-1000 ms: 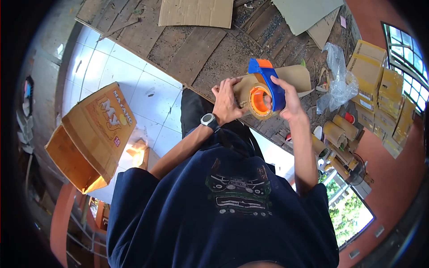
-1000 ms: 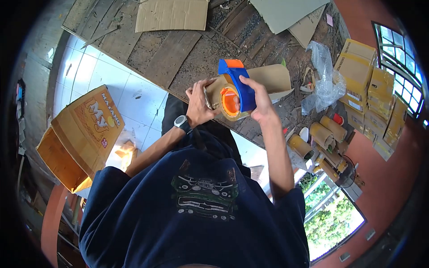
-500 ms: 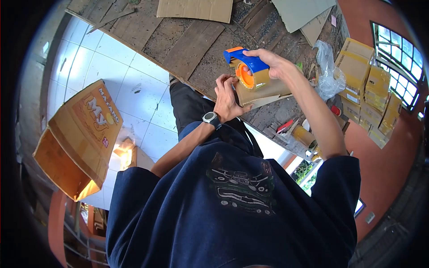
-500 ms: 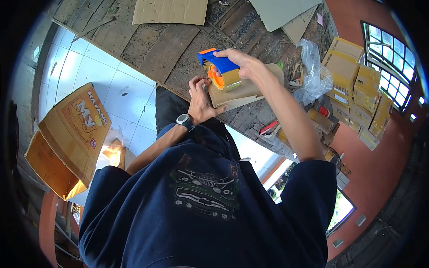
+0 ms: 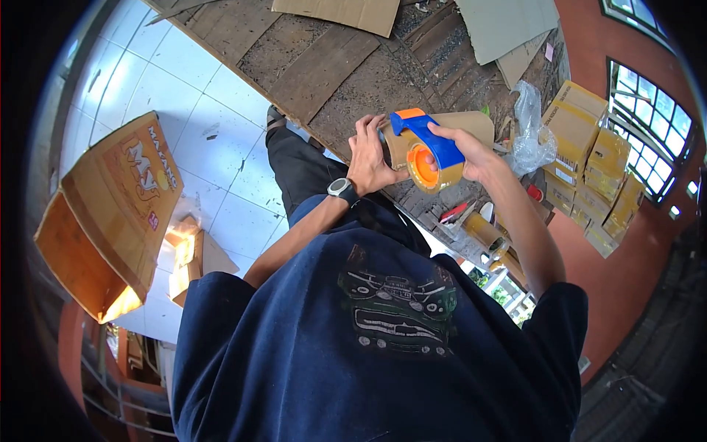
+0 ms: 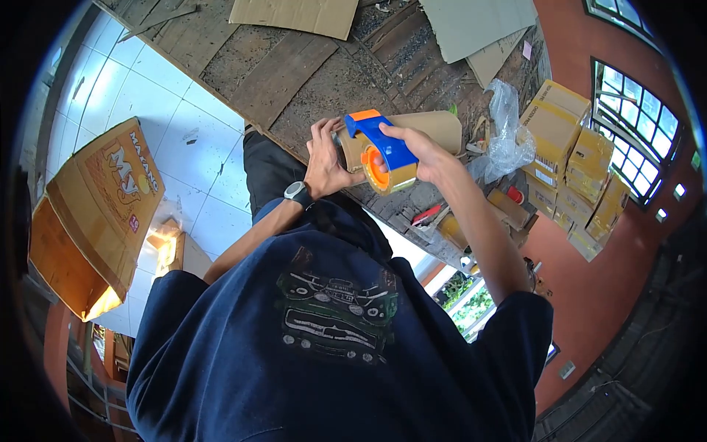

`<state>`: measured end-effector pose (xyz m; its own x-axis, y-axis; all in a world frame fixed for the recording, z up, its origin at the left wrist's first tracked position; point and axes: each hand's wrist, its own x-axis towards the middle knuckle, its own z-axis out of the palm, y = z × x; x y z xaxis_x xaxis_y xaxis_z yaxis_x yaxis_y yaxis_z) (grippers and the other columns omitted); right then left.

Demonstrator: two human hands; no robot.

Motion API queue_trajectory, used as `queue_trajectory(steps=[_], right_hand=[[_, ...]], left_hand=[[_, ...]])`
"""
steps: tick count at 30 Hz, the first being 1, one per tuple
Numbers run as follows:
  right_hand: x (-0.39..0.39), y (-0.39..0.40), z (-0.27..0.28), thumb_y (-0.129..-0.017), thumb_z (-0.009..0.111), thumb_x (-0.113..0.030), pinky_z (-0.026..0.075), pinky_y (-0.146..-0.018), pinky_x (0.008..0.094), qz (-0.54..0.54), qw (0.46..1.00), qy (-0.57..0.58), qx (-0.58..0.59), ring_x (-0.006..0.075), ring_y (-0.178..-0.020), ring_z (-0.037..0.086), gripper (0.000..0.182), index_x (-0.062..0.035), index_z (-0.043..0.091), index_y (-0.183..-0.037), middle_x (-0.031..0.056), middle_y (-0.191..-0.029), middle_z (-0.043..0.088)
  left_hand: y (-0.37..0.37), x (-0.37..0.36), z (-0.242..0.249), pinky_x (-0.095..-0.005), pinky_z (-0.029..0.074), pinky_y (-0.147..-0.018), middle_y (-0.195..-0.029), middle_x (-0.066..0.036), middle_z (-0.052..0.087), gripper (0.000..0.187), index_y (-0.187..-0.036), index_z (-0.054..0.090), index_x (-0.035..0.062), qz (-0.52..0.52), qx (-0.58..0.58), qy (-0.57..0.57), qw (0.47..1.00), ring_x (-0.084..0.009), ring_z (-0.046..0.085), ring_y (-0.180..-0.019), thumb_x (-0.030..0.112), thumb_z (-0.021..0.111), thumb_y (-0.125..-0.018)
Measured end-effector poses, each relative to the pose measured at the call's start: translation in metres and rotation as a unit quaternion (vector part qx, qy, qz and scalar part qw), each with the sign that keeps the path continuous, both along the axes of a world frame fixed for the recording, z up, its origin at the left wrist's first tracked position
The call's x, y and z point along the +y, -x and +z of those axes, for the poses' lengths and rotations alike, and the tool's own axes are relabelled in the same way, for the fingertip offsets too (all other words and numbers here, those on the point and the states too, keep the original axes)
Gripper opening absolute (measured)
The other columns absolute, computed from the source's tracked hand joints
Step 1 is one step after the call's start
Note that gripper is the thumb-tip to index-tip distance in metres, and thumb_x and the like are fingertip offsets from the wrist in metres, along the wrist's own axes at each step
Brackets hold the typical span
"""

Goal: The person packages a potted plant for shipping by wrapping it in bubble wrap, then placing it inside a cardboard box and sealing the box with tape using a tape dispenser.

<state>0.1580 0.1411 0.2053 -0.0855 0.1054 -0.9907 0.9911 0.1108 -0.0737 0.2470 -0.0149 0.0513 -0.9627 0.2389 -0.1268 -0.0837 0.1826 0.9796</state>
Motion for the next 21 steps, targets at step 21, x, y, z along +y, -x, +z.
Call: queue_trajectory(steps=[21], right_hand=[[0.005,-0.032,0.001,-0.092,0.063,-0.042,0.058,-0.061,0.0299,-0.017,0.997,-0.039,0.057,0.0181,-0.062,0.069,0.042,-0.0018,0.062,-0.104,0.0109,-0.077,0.069]], left_hand=[[0.006,0.003,-0.018,-0.0494,0.029,-0.092,-0.128,-0.015,0.039,0.090,-0.117,0.064,0.0169,-0.032,0.010,-0.014,0.999,-0.0321,0.041,-0.123,0.047,0.090,-0.036]])
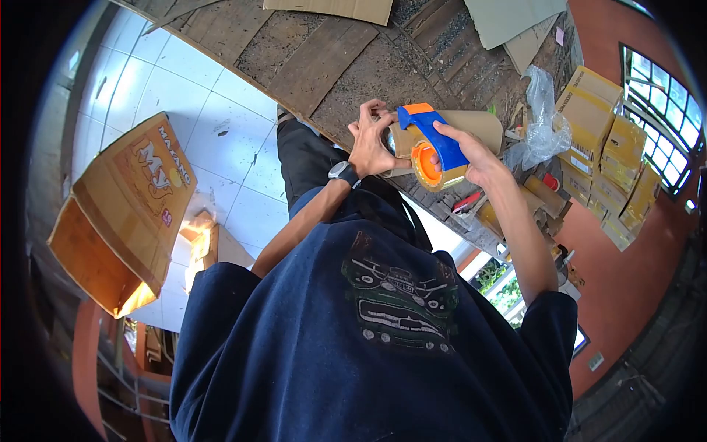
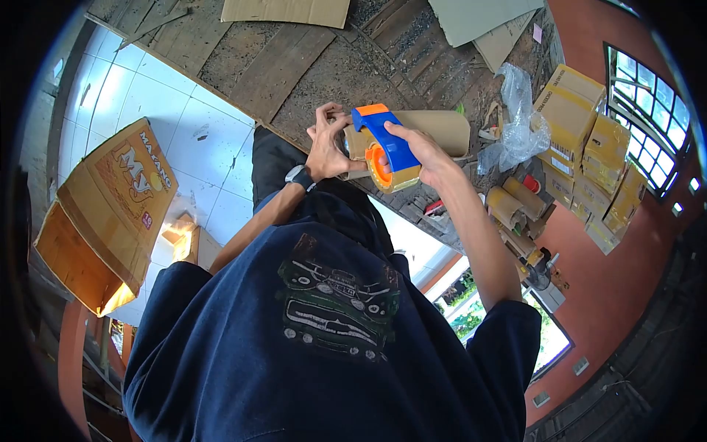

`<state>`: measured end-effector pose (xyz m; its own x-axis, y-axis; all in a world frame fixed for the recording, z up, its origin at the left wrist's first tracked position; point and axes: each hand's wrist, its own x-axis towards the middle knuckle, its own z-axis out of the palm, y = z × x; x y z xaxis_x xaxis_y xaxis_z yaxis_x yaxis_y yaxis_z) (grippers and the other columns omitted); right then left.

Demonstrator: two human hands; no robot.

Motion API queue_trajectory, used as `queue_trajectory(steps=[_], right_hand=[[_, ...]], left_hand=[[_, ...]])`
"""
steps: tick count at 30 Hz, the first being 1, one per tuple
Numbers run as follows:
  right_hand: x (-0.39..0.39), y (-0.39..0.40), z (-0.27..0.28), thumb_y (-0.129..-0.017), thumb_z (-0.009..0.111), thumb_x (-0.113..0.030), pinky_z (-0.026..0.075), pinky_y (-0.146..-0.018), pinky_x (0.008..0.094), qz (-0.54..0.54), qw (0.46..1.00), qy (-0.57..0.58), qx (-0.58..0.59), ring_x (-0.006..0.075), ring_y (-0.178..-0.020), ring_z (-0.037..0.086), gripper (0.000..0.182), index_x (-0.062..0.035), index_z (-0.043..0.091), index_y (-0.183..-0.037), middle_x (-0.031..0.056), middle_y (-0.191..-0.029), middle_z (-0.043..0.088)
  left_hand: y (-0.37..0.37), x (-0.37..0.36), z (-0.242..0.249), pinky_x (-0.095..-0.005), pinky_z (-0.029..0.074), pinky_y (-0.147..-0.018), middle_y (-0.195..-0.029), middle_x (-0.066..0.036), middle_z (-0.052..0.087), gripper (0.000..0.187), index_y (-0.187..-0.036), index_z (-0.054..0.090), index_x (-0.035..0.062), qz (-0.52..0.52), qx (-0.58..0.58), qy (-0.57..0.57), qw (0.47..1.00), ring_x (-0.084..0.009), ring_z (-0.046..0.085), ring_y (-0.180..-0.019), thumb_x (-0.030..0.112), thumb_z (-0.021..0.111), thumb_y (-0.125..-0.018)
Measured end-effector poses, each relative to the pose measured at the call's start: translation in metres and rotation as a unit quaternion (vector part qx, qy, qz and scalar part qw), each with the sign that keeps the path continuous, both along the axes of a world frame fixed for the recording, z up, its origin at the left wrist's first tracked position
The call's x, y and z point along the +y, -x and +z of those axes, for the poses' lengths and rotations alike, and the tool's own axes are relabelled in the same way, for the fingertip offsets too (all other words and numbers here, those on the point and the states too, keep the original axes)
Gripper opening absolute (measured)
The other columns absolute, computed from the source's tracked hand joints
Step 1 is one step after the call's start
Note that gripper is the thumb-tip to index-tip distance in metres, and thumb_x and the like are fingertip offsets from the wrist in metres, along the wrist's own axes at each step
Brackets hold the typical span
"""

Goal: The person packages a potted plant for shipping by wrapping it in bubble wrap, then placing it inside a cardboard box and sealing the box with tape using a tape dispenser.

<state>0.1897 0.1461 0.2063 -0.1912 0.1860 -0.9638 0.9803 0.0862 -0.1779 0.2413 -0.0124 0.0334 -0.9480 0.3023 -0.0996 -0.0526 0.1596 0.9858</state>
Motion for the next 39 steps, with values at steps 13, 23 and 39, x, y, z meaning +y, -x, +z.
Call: queue_trajectory(steps=[13,23,39], right_hand=[[0.038,-0.009,0.021,-0.093,0.065,-0.034,0.050,-0.046,0.0293,-0.153,0.987,0.037,0.039,0.0150,-0.054,0.060,0.031,-0.0038,0.061,-0.099,0.0054,-0.070,0.061],[0.039,-0.005,-0.011,-0.094,0.064,-0.033,0.053,-0.053,0.0284,-0.164,0.982,0.094,0.014,0.0149,-0.058,0.061,0.028,-0.0057,0.061,-0.102,0.0065,-0.075,0.063],[0.021,-0.005,0.000,-0.092,0.063,-0.039,0.055,-0.059,0.0278,-0.025,0.998,0.052,-0.016,0.0144,-0.063,0.065,0.034,-0.0063,0.063,-0.102,0.0073,-0.077,0.067]], left_hand=[[-0.006,0.002,0.015,-0.0484,0.033,-0.086,-0.120,-0.014,0.047,0.097,-0.126,0.057,0.0128,-0.081,0.023,0.108,0.991,-0.0311,0.046,-0.112,0.056,0.087,-0.044],[-0.017,0.000,0.023,-0.0472,0.031,-0.089,-0.118,-0.011,0.051,0.099,-0.130,0.047,0.0107,-0.087,0.133,0.145,0.977,-0.0296,0.047,-0.107,0.048,0.087,-0.048],[-0.021,0.008,-0.001,-0.0459,0.031,-0.088,-0.113,-0.006,0.049,0.087,-0.118,0.061,0.0185,-0.022,-0.024,0.024,0.999,-0.0290,0.041,-0.106,0.042,0.090,-0.040]])
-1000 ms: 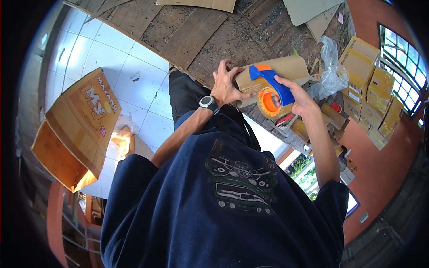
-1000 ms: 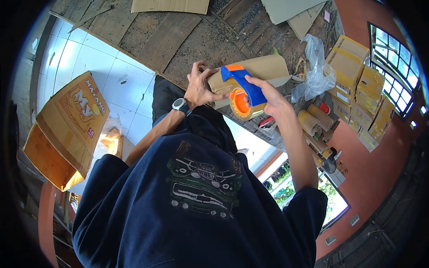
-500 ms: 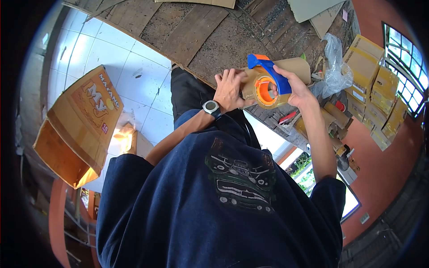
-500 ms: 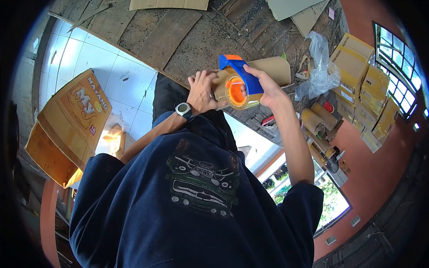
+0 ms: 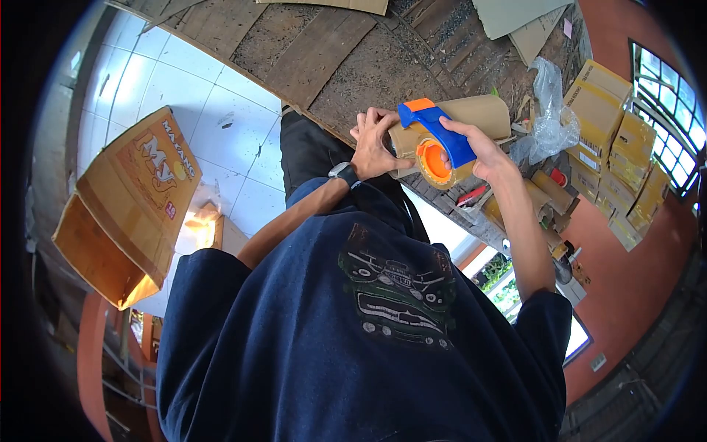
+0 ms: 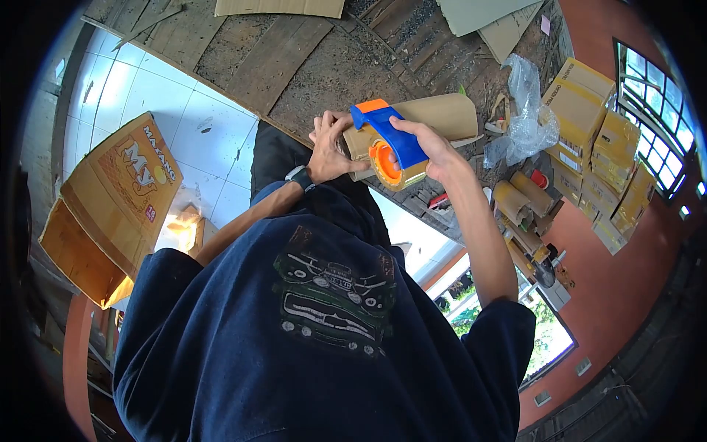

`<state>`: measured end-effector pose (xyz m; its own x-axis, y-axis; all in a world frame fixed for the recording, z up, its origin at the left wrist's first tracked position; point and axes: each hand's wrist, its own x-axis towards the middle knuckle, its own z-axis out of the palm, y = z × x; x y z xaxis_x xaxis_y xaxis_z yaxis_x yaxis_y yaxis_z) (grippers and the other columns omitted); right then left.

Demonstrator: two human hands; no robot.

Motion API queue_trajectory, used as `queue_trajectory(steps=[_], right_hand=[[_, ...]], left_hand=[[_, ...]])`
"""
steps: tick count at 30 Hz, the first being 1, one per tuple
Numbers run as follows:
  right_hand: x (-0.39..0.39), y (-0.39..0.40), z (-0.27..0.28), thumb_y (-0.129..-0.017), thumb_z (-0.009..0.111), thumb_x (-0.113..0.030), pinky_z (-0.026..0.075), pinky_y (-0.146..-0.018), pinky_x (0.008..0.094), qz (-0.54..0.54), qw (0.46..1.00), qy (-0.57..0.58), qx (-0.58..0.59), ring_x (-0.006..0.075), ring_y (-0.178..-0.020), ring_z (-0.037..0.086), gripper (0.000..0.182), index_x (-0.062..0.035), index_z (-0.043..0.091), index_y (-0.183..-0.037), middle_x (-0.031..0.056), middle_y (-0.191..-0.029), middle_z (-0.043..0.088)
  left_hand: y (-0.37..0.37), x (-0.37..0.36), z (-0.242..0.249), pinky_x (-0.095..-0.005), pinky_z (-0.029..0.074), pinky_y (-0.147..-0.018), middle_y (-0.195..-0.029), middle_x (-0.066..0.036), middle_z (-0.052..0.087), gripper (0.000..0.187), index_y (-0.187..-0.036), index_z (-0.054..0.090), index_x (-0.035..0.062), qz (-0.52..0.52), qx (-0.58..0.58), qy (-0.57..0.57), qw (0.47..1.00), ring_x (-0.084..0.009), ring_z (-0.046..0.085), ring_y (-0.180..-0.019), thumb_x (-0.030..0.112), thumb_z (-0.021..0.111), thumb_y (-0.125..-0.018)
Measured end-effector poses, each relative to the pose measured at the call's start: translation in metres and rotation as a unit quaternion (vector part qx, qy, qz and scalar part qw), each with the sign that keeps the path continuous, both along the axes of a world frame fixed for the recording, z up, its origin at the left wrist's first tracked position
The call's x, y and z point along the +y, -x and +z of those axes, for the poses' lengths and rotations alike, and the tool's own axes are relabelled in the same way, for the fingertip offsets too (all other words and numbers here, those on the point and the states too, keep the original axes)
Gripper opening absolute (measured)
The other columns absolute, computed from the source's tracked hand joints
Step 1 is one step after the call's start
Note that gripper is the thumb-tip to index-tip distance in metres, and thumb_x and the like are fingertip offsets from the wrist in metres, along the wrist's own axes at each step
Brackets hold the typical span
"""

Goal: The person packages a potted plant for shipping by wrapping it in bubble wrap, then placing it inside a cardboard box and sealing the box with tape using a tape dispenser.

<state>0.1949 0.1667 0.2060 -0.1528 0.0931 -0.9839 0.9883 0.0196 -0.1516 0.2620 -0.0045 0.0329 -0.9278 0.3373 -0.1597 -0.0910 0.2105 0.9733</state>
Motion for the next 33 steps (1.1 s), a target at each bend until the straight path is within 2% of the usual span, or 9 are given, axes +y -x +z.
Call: queue_trajectory(steps=[8,21,24,25,28,29,33], right_hand=[[-0.003,-0.009,0.003,-0.093,0.061,-0.040,0.054,-0.058,0.0280,0.008,1.000,-0.022,0.007,0.0151,-0.060,0.066,0.037,-0.0047,0.063,-0.103,0.0081,-0.074,0.067],[0.002,-0.065,0.009,-0.091,0.064,-0.045,0.054,-0.058,0.0278,-0.002,0.998,-0.018,0.052,0.0164,-0.058,0.066,0.046,0.0003,0.067,-0.095,0.0105,-0.073,0.068],[0.001,-0.081,0.016,-0.092,0.064,-0.045,0.054,-0.059,0.0271,-0.007,0.996,-0.022,0.091,0.0167,-0.059,0.067,0.047,0.0018,0.067,-0.094,0.0109,-0.073,0.069],[0.004,-0.091,0.014,-0.092,0.064,-0.045,0.054,-0.060,0.0269,-0.017,0.994,-0.017,0.103,0.0169,-0.060,0.068,0.048,0.0028,0.067,-0.093,0.0113,-0.073,0.069],[0.011,-0.125,0.009,-0.091,0.065,-0.045,0.054,-0.059,0.0277,-0.040,0.988,-0.037,0.144,0.0167,-0.060,0.068,0.048,0.0034,0.067,-0.093,0.0109,-0.072,0.068],[0.014,-0.135,0.013,-0.091,0.065,-0.044,0.054,-0.059,0.0279,-0.034,0.988,-0.046,0.145,0.0164,-0.060,0.068,0.049,0.0044,0.068,-0.094,0.0102,-0.072,0.068],[0.020,-0.172,0.029,-0.092,0.065,-0.044,0.054,-0.057,0.0279,-0.064,0.982,-0.016,0.175,0.0165,-0.060,0.068,0.050,0.0050,0.068,-0.094,0.0099,-0.072,0.069]], left_hand=[[0.001,-0.003,-0.001,-0.0463,0.030,-0.089,-0.116,-0.006,0.053,0.070,-0.106,0.070,0.0201,-0.007,0.030,0.010,0.999,-0.0280,0.042,-0.108,0.047,0.088,-0.045],[0.009,-0.008,0.008,-0.0505,0.031,-0.082,-0.106,-0.006,0.054,0.069,-0.099,0.073,0.0174,-0.060,0.155,0.124,0.978,-0.0279,0.048,-0.100,0.058,0.083,-0.044],[0.008,-0.006,0.009,-0.0502,0.031,-0.080,-0.104,-0.006,0.054,0.071,-0.098,0.073,0.0171,-0.071,0.169,0.134,0.974,-0.0277,0.048,-0.099,0.061,0.082,-0.044],[0.007,-0.005,0.010,-0.0496,0.032,-0.079,-0.103,-0.005,0.054,0.074,-0.102,0.074,0.0197,-0.075,0.182,0.145,0.970,-0.0268,0.049,-0.098,0.064,0.082,-0.043],[0.002,-0.002,0.020,-0.0481,0.033,-0.080,-0.104,-0.004,0.054,0.076,-0.104,0.074,0.0211,-0.114,0.202,0.162,0.959,-0.0260,0.049,-0.099,0.062,0.083,-0.041],[-0.002,0.001,0.018,-0.0474,0.034,-0.078,-0.102,-0.004,0.054,0.076,-0.106,0.074,0.0248,-0.121,0.220,0.160,0.955,-0.0252,0.050,-0.099,0.061,0.083,-0.041],[-0.006,0.004,0.016,-0.0453,0.036,-0.077,-0.104,-0.003,0.056,0.075,-0.110,0.074,0.0272,-0.113,0.252,0.176,0.945,-0.0244,0.052,-0.099,0.056,0.083,-0.042]])
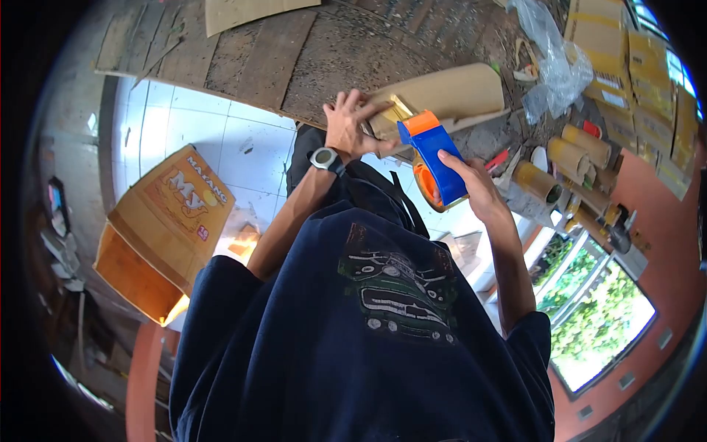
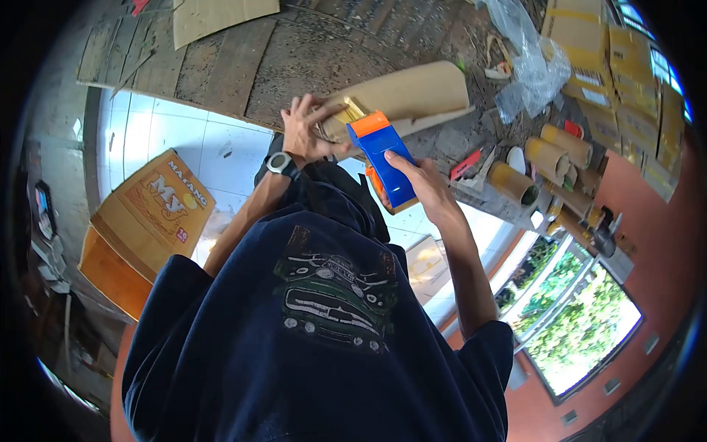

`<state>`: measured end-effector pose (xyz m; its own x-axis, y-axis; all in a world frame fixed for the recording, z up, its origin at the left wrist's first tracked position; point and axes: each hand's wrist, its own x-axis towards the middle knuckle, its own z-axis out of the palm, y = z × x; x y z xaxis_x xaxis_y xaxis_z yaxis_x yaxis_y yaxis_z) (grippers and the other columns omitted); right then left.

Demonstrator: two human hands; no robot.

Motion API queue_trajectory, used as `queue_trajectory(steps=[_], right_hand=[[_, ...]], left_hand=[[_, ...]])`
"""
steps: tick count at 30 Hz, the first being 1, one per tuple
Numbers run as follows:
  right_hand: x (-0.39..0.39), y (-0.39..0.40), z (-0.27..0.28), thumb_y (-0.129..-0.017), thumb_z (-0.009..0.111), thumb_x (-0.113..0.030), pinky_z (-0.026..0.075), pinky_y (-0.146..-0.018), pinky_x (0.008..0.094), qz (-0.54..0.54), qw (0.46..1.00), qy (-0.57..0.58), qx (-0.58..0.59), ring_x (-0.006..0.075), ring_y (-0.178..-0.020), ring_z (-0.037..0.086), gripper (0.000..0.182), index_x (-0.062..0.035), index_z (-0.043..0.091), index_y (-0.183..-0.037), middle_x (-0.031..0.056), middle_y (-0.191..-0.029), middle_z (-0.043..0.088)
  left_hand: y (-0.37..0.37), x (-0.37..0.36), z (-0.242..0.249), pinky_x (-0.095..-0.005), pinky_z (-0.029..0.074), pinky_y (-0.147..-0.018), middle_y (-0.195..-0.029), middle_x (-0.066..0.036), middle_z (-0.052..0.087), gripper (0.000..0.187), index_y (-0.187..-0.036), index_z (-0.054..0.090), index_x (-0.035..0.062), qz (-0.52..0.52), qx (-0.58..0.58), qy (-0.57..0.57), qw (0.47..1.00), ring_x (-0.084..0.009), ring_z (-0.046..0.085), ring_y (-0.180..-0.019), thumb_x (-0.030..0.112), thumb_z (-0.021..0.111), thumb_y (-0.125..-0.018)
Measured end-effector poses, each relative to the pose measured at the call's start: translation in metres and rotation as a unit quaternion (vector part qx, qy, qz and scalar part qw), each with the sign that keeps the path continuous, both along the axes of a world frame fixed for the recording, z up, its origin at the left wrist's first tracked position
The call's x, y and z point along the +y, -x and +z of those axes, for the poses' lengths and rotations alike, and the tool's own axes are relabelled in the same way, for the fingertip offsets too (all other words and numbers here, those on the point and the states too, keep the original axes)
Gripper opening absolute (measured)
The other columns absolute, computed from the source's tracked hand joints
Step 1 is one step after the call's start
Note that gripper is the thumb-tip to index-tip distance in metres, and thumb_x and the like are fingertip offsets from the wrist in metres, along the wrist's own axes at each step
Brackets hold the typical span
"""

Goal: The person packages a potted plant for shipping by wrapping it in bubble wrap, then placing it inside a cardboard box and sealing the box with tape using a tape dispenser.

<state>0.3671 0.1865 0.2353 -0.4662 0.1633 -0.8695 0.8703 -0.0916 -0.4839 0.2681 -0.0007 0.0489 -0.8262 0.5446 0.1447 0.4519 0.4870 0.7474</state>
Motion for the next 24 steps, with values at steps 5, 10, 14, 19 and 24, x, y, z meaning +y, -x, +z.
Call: queue_trajectory(steps=[5,10,14,19,24], right_hand=[[-0.020,-0.062,-0.026,-0.093,0.065,-0.041,0.053,-0.055,0.0259,-0.034,0.993,-0.052,0.105,0.0150,-0.058,0.066,0.046,0.0051,0.069,-0.094,0.0085,-0.071,0.067],[-0.016,-0.112,-0.133,-0.091,0.067,-0.044,0.046,-0.050,0.0255,-0.104,0.975,-0.017,0.197,0.0101,-0.055,0.060,0.048,0.0037,0.070,-0.089,0.0043,-0.067,0.064],[-0.017,-0.104,-0.165,-0.087,0.070,-0.047,0.043,-0.050,0.0269,-0.099,0.957,-0.062,0.266,0.0090,-0.055,0.056,0.051,0.0042,0.072,-0.088,0.0035,-0.064,0.063],[-0.008,-0.094,-0.167,-0.081,0.072,-0.056,0.047,-0.054,0.0298,-0.061,0.960,-0.094,0.258,0.0108,-0.057,0.059,0.060,0.0036,0.074,-0.085,0.0063,-0.061,0.063],[-0.006,-0.080,-0.139,-0.078,0.070,-0.064,0.050,-0.057,0.0327,-0.042,0.964,-0.112,0.238,0.0170,-0.060,0.067,0.064,-0.0001,0.076,-0.083,0.0090,-0.064,0.067]], left_hand=[[-0.001,0.001,0.009,-0.0444,0.038,-0.078,-0.107,-0.004,0.057,0.076,-0.117,0.070,0.0275,-0.056,0.035,0.054,0.996,-0.0240,0.054,-0.098,0.058,0.081,-0.048],[-0.005,0.000,0.022,-0.0508,0.038,-0.083,-0.106,-0.008,0.052,0.086,-0.135,0.057,0.0308,-0.128,0.119,0.128,0.976,-0.0262,0.056,-0.100,0.070,0.074,-0.060],[-0.003,0.003,0.042,-0.0498,0.037,-0.087,-0.110,-0.015,0.050,0.088,-0.154,0.032,0.0214,-0.205,0.151,0.252,0.934,-0.0312,0.057,-0.100,0.062,0.062,-0.082],[0.011,0.001,0.054,-0.0523,0.035,-0.095,-0.122,-0.021,0.044,0.083,-0.154,0.022,0.0067,-0.282,0.201,0.305,0.887,-0.0372,0.053,-0.109,0.050,0.055,-0.091],[0.013,0.024,0.068,-0.0553,0.026,-0.115,-0.154,-0.031,0.015,0.111,-0.154,0.012,-0.0012,-0.351,0.080,0.281,0.890,-0.0476,0.022,-0.143,0.047,0.075,-0.076]])
